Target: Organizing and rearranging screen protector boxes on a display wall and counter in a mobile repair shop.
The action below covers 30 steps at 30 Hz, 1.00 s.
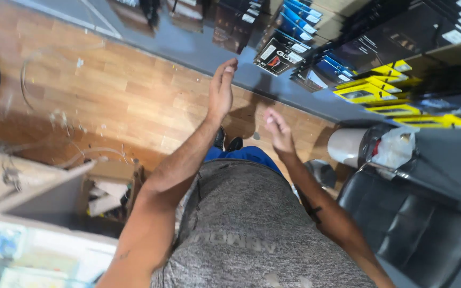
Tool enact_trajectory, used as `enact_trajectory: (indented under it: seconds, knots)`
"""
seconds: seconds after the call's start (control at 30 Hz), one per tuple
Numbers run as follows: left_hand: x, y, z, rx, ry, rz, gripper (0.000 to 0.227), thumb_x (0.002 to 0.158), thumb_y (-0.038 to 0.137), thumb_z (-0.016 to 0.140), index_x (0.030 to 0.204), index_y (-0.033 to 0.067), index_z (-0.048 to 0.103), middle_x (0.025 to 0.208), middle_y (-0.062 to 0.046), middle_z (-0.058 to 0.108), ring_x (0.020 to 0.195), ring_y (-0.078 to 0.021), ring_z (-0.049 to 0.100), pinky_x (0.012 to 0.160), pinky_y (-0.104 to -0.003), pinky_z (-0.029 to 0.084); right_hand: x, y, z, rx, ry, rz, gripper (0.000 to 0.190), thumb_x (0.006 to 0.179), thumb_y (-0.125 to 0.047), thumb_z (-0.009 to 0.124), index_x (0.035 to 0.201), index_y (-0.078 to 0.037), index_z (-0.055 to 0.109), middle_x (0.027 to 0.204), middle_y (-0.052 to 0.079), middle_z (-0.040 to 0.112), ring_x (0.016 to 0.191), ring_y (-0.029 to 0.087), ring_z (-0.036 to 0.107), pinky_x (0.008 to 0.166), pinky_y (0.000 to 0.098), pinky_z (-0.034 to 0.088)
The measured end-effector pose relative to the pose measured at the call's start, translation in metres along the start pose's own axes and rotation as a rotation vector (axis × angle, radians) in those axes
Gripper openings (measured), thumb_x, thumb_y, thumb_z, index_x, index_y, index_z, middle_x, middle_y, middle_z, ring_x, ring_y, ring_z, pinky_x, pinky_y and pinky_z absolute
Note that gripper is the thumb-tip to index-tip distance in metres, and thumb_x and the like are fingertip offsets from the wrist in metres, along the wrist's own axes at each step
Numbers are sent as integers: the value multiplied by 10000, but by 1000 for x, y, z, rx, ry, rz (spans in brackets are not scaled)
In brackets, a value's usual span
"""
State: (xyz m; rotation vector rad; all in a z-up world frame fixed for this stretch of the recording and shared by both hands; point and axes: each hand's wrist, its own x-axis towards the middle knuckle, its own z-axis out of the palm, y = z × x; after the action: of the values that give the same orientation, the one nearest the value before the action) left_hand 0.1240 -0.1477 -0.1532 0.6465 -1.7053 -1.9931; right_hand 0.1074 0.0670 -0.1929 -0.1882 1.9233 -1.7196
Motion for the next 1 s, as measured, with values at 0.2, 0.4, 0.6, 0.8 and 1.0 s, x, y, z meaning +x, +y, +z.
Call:
enact_trajectory:
  seconds: [0.2,0.4,0.6,0.8,1.0]
  knots:
    - [-27,24,-15,110,163,-106,379,972,290,370,1237,86,549,1191,-202,574,1178,-319,502,1019,-454,372,-17,-1,11,13,-159,106,463,916,-166,539,1332,-17,401,1329,220,441,1235,303,442,1022,416,392]
    - [-21,21,-20,78,304,59,378,985,340,393,1253,118,543,1193,-169,588,1184,-328,505,1015,-473,386,16,-75,59,-140,-325,-293,568,993,-252,482,1445,-67,193,1468,232,201,1367,339,207,1123,469,170]
    - [11,56,-25,121,271,74,532,906,434,370,1313,100,446,1361,-98,481,1264,-236,464,1035,-364,366,53,-102,102,-67,-250,-349,715,958,-409,467,1439,-77,55,1524,183,20,1429,298,82,1144,418,245]
    - [64,53,-23,187,112,117,539,922,358,366,1401,117,308,1474,-99,318,1374,-245,309,1113,-385,263,89,-113,129,-47,-55,-307,694,951,-369,425,1434,-66,30,1520,189,22,1426,243,44,1162,361,143]
    - [103,40,-27,192,-69,191,606,914,396,390,1414,77,263,1474,-153,302,1381,-278,295,1122,-406,261,121,-120,142,43,162,-440,708,961,-399,488,1448,-89,79,1537,128,78,1440,232,81,1180,388,143]
